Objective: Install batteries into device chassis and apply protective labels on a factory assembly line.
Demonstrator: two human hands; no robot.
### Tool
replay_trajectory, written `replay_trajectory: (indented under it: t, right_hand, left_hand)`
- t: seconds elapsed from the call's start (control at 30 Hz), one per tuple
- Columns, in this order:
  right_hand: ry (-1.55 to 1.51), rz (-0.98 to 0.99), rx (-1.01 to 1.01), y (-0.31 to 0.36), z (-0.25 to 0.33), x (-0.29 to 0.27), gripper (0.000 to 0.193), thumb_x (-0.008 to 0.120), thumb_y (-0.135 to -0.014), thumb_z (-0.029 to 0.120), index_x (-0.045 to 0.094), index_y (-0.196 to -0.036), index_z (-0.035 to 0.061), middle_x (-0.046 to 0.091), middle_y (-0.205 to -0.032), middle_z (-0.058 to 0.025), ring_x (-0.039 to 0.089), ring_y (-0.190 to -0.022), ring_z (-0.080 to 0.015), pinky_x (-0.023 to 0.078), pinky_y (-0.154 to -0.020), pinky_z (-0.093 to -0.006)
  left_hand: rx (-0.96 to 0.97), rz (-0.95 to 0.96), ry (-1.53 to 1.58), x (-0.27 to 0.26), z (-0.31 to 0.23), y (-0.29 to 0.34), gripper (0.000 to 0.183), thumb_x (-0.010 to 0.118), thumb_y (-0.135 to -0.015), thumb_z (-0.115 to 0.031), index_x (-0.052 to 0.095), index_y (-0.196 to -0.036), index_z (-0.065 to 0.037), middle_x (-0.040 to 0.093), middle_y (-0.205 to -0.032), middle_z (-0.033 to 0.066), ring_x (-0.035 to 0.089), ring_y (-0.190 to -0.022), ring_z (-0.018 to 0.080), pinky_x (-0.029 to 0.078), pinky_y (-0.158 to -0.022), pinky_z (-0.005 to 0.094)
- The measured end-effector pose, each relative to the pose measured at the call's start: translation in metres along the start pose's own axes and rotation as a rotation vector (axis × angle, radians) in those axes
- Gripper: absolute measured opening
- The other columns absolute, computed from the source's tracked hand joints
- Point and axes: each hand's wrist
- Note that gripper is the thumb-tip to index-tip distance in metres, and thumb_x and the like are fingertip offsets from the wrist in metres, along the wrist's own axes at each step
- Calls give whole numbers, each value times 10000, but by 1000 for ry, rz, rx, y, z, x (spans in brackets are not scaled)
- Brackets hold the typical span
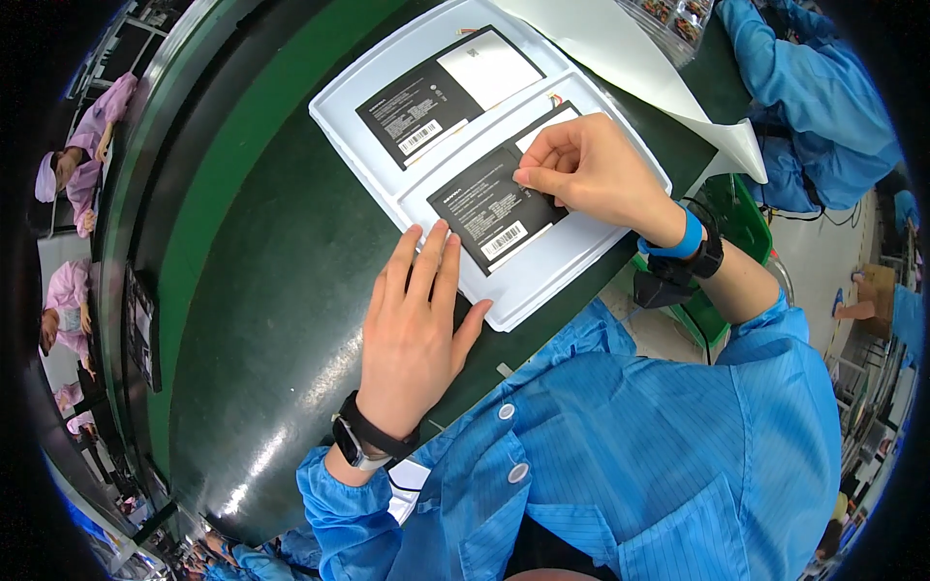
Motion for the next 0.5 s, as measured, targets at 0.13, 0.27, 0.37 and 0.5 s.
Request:
replay_trajectory:
  t: [0.13, 0.27, 0.37, 0.5]
  right_hand:
    - [10, 0, -9, -2, 1, -1, 134, 749, -890, 114, 735, -864, -17, 681, -695, -29, 592, -532, -63, 450, -480, -215]
    - [28, 12, -27, -4, 3, -2, 139, 749, -890, 115, 735, -869, -21, 683, -696, -32, 590, -531, -66, 451, -481, -220]
    - [25, 6, -39, 1, 6, -3, 139, 750, -888, 115, 736, -868, -22, 686, -702, -35, 587, -539, -63, 453, -484, -222]
    - [8, 9, -15, -3, -1, 0, 128, 754, -882, 104, 736, -862, -21, 688, -708, -36, 586, -554, -59, 455, -494, -222]
  left_hand:
    - [2, -4, 8, 0, 2, -1, 602, 755, -867, -259, 568, -1337, 67, 512, -1450, 177, 480, -1335, 370, 460, -1048, 436]
    - [2, -1, 6, -2, 2, -3, 608, 758, -861, -255, 567, -1339, 66, 514, -1447, 177, 480, -1333, 372, 461, -1045, 440]
    - [3, -2, 0, -6, -2, -1, 616, 759, -858, -256, 563, -1345, 67, 517, -1443, 177, 480, -1331, 371, 461, -1042, 442]
    - [-18, 16, 33, 0, 0, -3, 615, 757, -862, -259, 563, -1370, 29, 519, -1435, 180, 479, -1329, 375, 463, -1040, 445]
Point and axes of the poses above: each hand's wrist, its own y-axis away from the middle knuckle, its own x-axis out of the palm, z = x × y
